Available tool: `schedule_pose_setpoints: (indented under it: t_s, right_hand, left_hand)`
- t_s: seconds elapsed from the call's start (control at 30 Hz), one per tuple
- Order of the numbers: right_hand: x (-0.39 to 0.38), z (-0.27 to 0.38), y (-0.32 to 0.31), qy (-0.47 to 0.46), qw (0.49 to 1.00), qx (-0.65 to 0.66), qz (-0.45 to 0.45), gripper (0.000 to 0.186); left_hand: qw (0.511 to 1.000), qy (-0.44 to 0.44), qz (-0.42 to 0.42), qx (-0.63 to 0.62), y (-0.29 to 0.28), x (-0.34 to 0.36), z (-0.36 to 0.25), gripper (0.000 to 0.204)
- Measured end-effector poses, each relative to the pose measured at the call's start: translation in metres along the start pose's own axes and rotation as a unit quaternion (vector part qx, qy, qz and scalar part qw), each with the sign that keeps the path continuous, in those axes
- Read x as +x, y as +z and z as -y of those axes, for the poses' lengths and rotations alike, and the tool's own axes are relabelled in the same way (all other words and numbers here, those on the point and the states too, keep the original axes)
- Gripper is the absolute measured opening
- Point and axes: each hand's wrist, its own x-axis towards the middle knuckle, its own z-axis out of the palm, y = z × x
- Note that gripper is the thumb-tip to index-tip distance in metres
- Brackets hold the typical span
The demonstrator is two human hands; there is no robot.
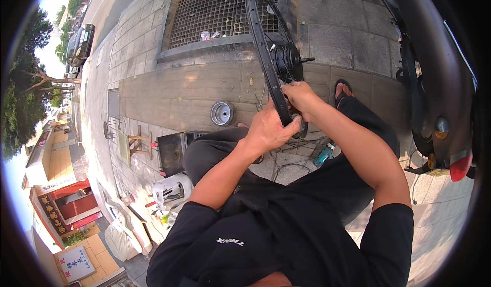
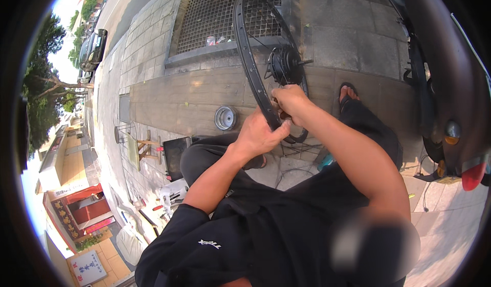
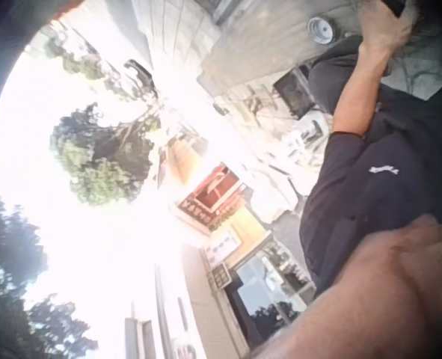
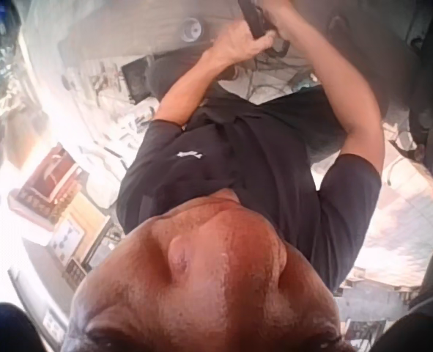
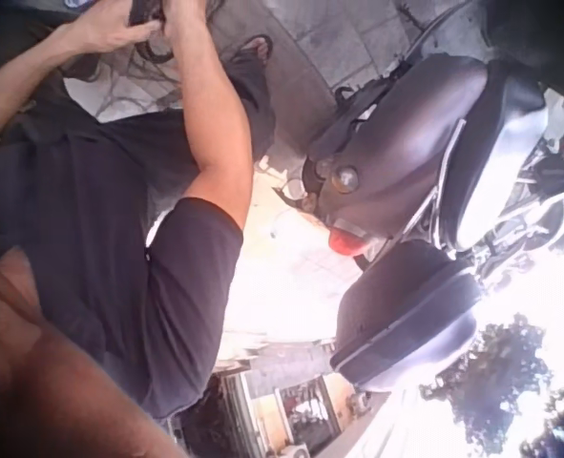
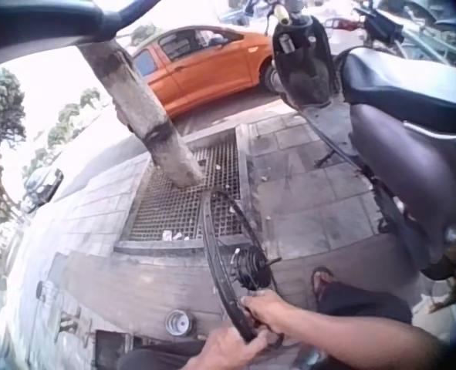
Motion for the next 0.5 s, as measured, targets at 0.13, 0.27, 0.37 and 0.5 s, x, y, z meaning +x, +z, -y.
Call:
schedule_pose_setpoints:
  t_s: [0.13,0.27,0.37,0.5]
  right_hand:
    - [-0.023,0.016,0.011,-0.022,0.999,0.036,-0.03,0.018]
    - [-0.032,0.018,0.012,-0.036,0.995,0.081,-0.051,0.024]
    - [-0.046,0.035,0.019,-0.032,0.992,0.112,-0.05,0.025]
    - [-0.042,0.028,0.009,-0.034,0.993,0.115,0.0,0.028]
  left_hand:
    - [0.996,-0.023,0.069,0.044,-0.025,0.001,-0.016,0.069]
    - [0.987,0.052,-0.032,-0.149,-0.025,0.015,-0.007,0.051]
    - [0.965,0.004,-0.021,-0.26,-0.027,0.02,-0.019,0.072]
    - [0.921,-0.01,0.034,-0.388,-0.037,0.033,-0.022,0.099]
